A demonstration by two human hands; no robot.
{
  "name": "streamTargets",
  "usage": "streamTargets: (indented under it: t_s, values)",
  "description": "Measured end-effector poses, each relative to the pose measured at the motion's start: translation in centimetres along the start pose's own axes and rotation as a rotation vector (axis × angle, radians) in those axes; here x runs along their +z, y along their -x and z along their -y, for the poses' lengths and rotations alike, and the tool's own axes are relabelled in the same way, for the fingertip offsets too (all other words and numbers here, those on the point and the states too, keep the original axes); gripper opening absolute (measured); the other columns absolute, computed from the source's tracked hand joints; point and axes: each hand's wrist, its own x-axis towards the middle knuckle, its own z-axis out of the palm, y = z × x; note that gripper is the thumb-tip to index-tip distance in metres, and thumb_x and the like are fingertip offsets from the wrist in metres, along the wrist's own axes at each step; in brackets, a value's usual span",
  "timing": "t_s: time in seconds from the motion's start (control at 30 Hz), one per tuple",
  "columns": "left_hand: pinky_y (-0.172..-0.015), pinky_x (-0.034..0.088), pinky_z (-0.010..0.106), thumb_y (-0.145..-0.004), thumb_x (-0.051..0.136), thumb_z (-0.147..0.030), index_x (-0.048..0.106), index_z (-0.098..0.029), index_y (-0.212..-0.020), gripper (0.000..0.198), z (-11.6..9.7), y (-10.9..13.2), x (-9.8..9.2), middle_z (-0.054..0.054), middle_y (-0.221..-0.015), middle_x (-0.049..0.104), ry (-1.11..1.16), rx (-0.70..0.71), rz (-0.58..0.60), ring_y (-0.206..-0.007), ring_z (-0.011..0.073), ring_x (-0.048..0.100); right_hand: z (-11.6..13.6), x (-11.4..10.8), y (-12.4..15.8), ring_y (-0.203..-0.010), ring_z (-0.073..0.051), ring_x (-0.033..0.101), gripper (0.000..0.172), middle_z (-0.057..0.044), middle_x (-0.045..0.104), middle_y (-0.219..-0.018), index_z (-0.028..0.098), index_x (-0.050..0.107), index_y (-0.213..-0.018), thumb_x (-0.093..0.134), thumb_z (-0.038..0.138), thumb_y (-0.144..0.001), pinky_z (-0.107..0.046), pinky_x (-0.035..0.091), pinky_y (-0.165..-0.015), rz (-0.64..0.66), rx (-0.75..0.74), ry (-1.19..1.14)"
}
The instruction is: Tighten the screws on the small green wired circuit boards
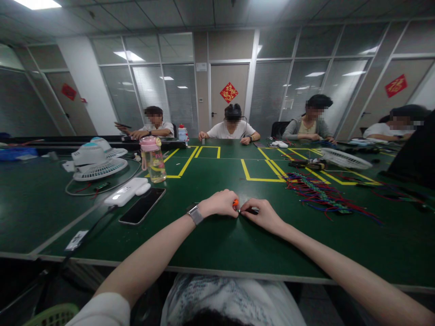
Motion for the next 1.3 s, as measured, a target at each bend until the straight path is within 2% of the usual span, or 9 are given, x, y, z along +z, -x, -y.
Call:
streamTargets:
  t_s: [0.27,0.53,0.77,1.0,1.2,1.3]
  values:
    - [-0.056,0.044,0.023,-0.066,0.067,-0.033,0.07,-0.019,-0.081,0.021,-0.2,-0.1,0.4,0.006,-0.078,0.071,-0.114,-0.001,-0.019,-0.071,0.0189,0.066,0.5,-0.1,0.0,-0.073,-0.018,0.068,0.015,-0.004,0.072,-0.078,0.02,0.071,-0.074,0.059,0.011,-0.074,-0.028,0.053,-0.071,0.014,-0.051,0.026]
    - [-0.059,0.046,0.025,-0.068,0.065,-0.035,0.07,-0.019,-0.083,0.022,-0.8,0.1,0.1,0.007,-0.083,0.071,-0.184,0.001,-0.02,-0.074,0.0207,0.067,0.9,-0.3,0.1,-0.076,-0.018,0.067,0.016,-0.005,0.071,-0.08,0.019,0.07,-0.074,0.058,0.008,-0.076,-0.028,0.052,-0.072,0.027,-0.116,0.051]
    - [-0.063,0.048,0.027,-0.069,0.064,-0.034,0.07,-0.019,-0.085,0.023,-1.3,0.3,0.0,0.009,-0.082,0.07,-0.231,0.002,-0.026,-0.077,0.0231,0.068,1.1,-0.1,0.0,-0.073,-0.019,0.069,0.014,-0.004,0.074,-0.079,0.02,0.072,-0.072,0.061,0.012,-0.075,-0.028,0.055,-0.071,-0.006,0.023,0.027]
    - [-0.061,0.048,0.027,-0.069,0.066,-0.036,0.07,-0.018,-0.085,0.024,-1.1,0.3,-0.1,0.009,-0.083,0.071,-0.194,-0.002,-0.02,-0.078,0.0242,0.068,1.2,-0.3,0.0,-0.073,-0.022,0.071,0.014,-0.003,0.076,-0.079,0.021,0.075,-0.075,0.062,0.016,-0.077,-0.033,0.056,-0.074,0.018,0.079,0.023]
    - [-0.061,0.048,0.027,-0.068,0.066,-0.035,0.07,-0.018,-0.084,0.024,-1.2,0.2,-0.1,0.01,-0.084,0.071,-0.204,-0.009,-0.021,-0.077,0.0239,0.067,1.1,0.0,0.2,-0.074,-0.018,0.069,0.018,-0.004,0.074,-0.08,0.02,0.073,-0.076,0.059,0.009,-0.075,-0.029,0.055,-0.071,0.002,-0.082,0.081]
    - [-0.059,0.047,0.027,-0.068,0.067,-0.036,0.07,-0.018,-0.082,0.024,-1.2,0.3,-0.2,0.01,-0.083,0.071,-0.213,-0.01,-0.021,-0.076,0.0244,0.068,1.3,-0.2,0.2,-0.075,-0.018,0.068,0.019,-0.004,0.073,-0.08,0.02,0.073,-0.076,0.058,0.008,-0.075,-0.029,0.055,-0.072,-0.018,-0.113,0.066]
